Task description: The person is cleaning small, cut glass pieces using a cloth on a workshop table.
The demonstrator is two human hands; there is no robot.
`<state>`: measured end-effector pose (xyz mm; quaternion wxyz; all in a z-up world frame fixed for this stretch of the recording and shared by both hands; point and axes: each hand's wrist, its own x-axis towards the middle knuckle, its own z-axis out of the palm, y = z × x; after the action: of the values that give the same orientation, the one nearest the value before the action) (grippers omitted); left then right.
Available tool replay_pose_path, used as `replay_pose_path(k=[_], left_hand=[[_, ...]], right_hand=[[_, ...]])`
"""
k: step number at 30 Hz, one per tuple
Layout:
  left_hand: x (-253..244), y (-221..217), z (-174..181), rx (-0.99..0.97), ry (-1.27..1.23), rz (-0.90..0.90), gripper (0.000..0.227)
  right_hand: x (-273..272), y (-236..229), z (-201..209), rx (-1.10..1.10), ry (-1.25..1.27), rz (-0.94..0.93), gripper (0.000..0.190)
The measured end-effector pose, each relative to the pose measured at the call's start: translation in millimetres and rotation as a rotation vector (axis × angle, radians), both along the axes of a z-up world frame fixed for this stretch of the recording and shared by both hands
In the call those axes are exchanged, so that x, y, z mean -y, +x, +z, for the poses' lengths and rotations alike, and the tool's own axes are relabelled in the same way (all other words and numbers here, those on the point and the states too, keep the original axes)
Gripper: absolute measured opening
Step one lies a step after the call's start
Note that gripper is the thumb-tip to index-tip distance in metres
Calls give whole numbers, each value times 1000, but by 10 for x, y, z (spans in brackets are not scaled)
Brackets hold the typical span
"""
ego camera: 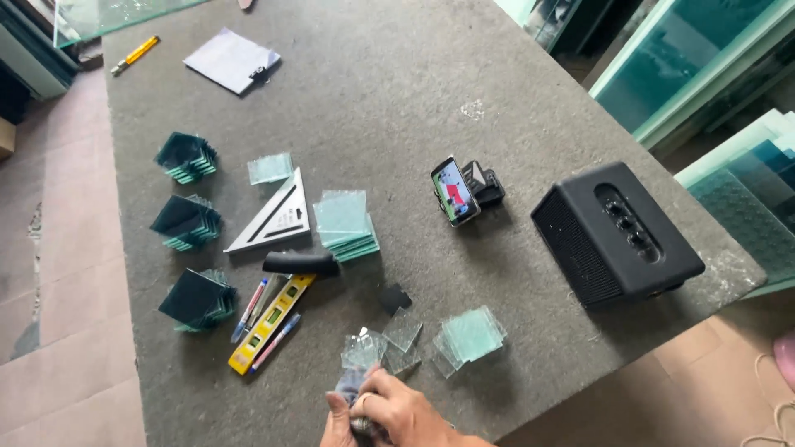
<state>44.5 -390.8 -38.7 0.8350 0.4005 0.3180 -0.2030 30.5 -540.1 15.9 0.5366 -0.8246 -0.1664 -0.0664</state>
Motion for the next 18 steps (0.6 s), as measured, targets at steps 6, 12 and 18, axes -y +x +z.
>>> replay_pose_path(k=[6, 12, 18], left_hand=[[99, -32, -247, 202, -17, -34, 82], [116, -9, 100, -288, 530, -149, 65], [-382, -88, -646, -185, 637, -380, 95]], right_hand=[[80, 3, 16, -166, -105, -105, 31], [258, -113, 14, -112, -55, 31, 34], [352, -204, -222, -175, -154, 189, 33]])
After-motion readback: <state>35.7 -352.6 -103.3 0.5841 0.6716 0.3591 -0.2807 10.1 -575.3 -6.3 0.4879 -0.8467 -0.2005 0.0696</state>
